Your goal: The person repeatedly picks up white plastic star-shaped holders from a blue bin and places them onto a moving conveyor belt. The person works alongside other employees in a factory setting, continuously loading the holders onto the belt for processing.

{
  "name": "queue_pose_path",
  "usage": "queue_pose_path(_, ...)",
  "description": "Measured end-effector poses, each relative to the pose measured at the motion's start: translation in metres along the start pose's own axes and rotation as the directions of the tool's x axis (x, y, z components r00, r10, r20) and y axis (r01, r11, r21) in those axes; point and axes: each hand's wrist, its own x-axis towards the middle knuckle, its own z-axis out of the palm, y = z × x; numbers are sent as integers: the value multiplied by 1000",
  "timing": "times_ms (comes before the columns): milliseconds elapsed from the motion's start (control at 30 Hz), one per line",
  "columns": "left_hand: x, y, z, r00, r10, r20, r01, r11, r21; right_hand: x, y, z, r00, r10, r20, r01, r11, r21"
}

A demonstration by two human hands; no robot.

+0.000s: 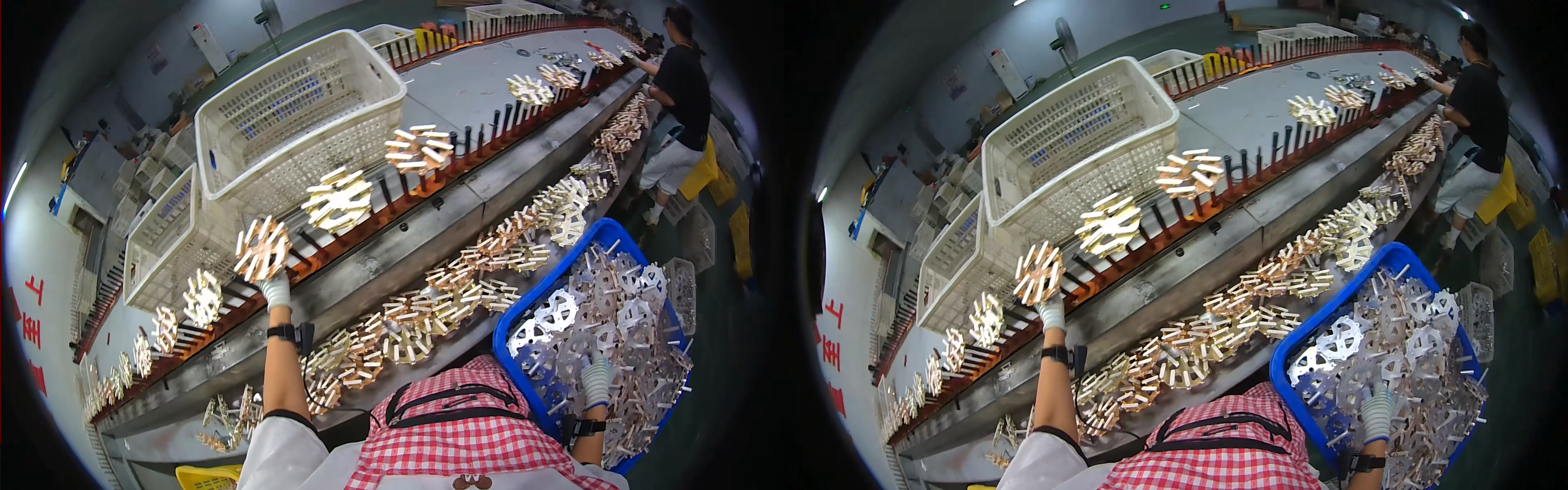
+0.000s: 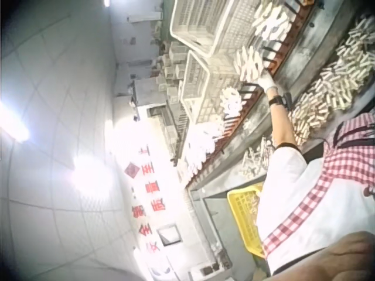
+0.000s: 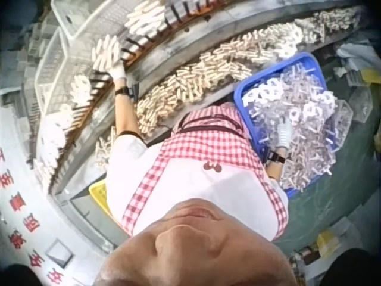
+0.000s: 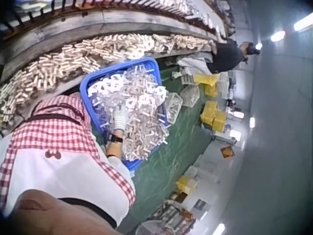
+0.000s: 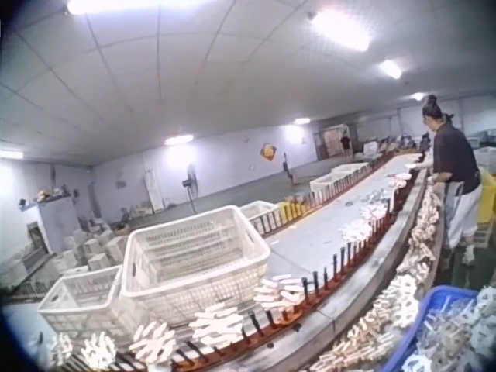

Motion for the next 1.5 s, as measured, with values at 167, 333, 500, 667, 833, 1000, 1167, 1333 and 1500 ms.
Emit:
queue_pose_path(167,-94,106,-69,858,-391,-332,-34,602,-797,5,-48,-72,981,170,-97,-72,773,630)
queue_pose_path(333,-177,241,-129,765,554,328,363,50,-931,20,-156,-109,990,-139,-38,83,330,940)
queue_pose_path(500,-206,337,-234,444,895,-33,45,-59,-997,46,-226,-100,581,-705,-406,786,616,56)
queue_pose_path(667,-220,378,-180,237,857,-457,-580,-252,-774,53,-250,-80,577,-691,-436,812,429,396)
queue_pose_path(833,-220,400,-188,396,918,16,613,-251,-750,65,-238,-60,868,-460,-187,283,148,948)
queue_pose_path(1000,-201,459,-195,371,926,67,628,-197,-753,99,-210,-112,997,-71,-19,16,-40,999)
queue_pose_path(1167,-199,507,-168,403,915,-35,626,-303,-719,129,-214,-151,978,-168,-119,119,-9,993)
queue_pose_path(1333,-188,541,-197,422,891,-170,263,-299,-917,160,-201,-174,973,-231,-17,34,68,997)
queue_pose_path(1500,-170,572,-248,501,865,-23,511,-317,-799,203,-182,-180,969,-240,-61,98,146,984)
